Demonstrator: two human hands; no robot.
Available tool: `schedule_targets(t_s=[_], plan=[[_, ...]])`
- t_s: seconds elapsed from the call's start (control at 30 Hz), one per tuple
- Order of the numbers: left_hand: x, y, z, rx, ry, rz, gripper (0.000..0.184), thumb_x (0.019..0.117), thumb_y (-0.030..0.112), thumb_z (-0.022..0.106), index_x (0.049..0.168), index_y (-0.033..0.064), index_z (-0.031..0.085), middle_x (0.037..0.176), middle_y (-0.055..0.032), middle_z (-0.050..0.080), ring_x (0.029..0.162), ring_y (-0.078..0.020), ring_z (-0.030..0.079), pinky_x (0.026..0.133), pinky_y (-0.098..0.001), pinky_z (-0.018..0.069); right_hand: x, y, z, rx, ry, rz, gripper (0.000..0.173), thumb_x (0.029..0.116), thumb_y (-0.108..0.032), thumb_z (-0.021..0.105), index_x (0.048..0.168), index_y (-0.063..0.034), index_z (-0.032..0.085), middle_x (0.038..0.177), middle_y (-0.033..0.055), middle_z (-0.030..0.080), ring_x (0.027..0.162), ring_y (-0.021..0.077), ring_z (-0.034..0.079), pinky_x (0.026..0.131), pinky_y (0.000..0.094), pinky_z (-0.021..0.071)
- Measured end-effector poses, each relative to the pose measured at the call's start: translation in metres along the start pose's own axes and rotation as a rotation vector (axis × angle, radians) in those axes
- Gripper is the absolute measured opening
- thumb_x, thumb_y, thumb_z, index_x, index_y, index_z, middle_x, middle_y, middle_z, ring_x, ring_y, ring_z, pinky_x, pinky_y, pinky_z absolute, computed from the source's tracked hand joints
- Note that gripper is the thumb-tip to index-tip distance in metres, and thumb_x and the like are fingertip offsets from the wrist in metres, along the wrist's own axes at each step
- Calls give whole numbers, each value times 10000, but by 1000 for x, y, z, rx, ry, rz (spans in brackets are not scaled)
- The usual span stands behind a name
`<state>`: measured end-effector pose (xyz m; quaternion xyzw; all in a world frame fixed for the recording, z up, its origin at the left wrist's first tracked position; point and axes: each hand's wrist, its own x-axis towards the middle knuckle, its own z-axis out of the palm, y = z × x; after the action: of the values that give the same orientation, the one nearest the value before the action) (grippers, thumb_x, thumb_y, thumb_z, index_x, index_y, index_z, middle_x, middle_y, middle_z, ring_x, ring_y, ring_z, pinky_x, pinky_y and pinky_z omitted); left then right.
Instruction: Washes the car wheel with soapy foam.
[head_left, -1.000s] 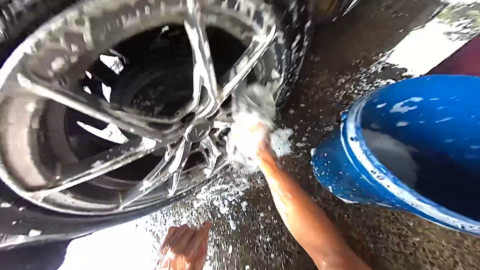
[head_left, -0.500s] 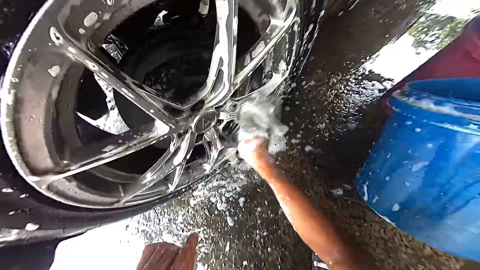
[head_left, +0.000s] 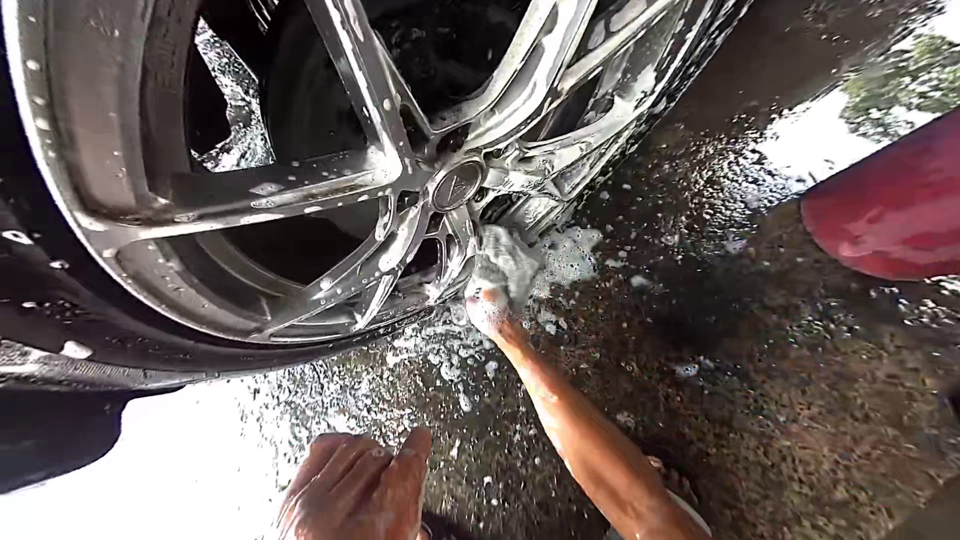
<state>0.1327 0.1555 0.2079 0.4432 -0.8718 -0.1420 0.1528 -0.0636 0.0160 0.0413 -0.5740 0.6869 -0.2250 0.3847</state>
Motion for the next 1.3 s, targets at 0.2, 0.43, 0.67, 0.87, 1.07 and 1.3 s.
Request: schedule_targets(t_s=[0.2, 0.43, 0.67, 0.87, 1.07, 1.3], plan=[[2, -9, 11, -40, 25, 14, 241, 1019, 150, 555, 1066, 23, 754, 795, -113, 718, 814, -207, 637, 865, -294, 450, -36, -27, -15, 755, 350, -425, 308, 953, -125, 666, 1240, -39, 595, 1022, 20, 672, 878, 43, 647, 770, 237, 565], [4, -15, 19, -51, 63, -25, 252, 1010, 170, 547, 1023, 33, 758, 770, -88, 711, 796, -153, 642, 856, -242, 465, 24, -64, 54, 1562, 174, 67, 433, 1111, -364, 284, 1303, -77, 545, 1097, 17, 631, 978, 62, 616, 860, 296, 545], [9, -26, 22, -38, 146, -70, 229, 974, 130, 568, 954, 7, 760, 720, -93, 690, 747, -134, 625, 813, -207, 468, -28, -79, 92, 703, 520, -229, 334, 901, 1, 626, 1193, 159, 596, 1101, 297, 662, 1048, 345, 659, 901, 464, 526], [31, -33, 33, -142, 133, -17, 203, 996, 141, 574, 986, 33, 746, 765, -69, 692, 783, -111, 626, 838, -203, 472, -8, -74, 92, 935, 531, -156, 329, 949, -81, 615, 1230, 90, 598, 1062, 138, 679, 961, 119, 655, 851, 308, 555], [42, -43, 40, -197, 89, 9, 211, 1020, 171, 554, 1018, 45, 723, 791, -60, 695, 819, -84, 637, 884, -194, 475, -24, -41, 151, 594, 517, -427, 271, 837, -107, 696, 1003, 107, 702, 932, 242, 720, 884, 309, 718, 830, 410, 578], [37, -53, 47, -62, 13, -63, 220, 969, 137, 581, 975, 24, 770, 734, -89, 703, 728, -140, 633, 776, -227, 484, -4, 20, 117, 446, 295, -254, 579, 772, -134, 847, 1238, 103, 599, 1049, 249, 707, 932, 351, 715, 810, 536, 582]])
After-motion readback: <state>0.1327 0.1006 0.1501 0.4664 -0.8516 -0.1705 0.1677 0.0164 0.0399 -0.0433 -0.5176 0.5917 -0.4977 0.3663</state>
